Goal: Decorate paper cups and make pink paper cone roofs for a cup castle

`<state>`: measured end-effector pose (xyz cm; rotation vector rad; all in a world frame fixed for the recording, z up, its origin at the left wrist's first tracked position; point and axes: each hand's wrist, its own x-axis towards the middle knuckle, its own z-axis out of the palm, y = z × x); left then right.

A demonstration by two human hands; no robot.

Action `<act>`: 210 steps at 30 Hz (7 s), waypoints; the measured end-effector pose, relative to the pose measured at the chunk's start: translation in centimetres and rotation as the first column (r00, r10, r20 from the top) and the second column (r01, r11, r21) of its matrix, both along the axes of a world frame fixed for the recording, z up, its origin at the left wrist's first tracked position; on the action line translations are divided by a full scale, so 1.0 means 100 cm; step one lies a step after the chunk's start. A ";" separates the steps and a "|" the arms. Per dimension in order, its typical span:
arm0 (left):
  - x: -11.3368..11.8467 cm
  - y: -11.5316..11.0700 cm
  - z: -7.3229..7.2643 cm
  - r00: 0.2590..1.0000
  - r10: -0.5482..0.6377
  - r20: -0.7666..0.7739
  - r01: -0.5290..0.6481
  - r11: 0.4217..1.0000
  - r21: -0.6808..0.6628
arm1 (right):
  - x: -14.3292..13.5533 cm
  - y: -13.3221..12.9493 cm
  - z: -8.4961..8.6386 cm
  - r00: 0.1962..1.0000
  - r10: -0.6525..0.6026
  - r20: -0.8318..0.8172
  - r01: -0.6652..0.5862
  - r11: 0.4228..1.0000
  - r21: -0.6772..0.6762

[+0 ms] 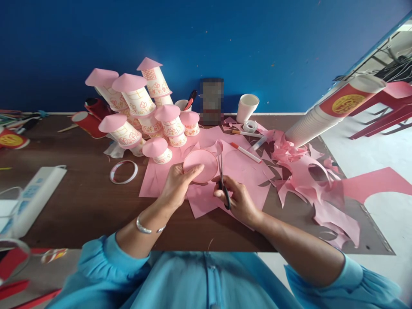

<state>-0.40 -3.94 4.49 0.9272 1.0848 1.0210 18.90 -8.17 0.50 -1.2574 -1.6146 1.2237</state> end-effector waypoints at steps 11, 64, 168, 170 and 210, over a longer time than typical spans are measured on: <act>-0.002 -0.001 -0.006 1.000 0.017 -0.006 -0.017 1.000 0.000 | -0.002 0.002 0.005 0.999 -0.017 -0.045 0.013 0.997 -0.082; 0.004 -0.005 -0.007 0.999 -0.043 0.013 0.044 0.995 -0.087 | -0.001 0.003 0.004 1.000 -0.017 0.000 0.017 0.998 -0.056; -0.027 0.050 -0.050 0.817 0.436 -0.377 -0.299 0.880 0.369 | 0.007 0.083 0.038 0.481 -0.125 0.868 -0.340 0.886 0.316; -0.028 0.053 -0.053 0.805 0.452 -0.385 -0.316 0.875 0.367 | 0.004 0.059 0.032 0.514 -0.050 0.856 -0.402 0.868 0.292; -0.027 0.056 -0.066 0.804 0.486 -0.342 -0.345 0.850 0.398 | 0.051 0.016 0.050 0.492 -0.199 0.848 -0.291 0.880 0.376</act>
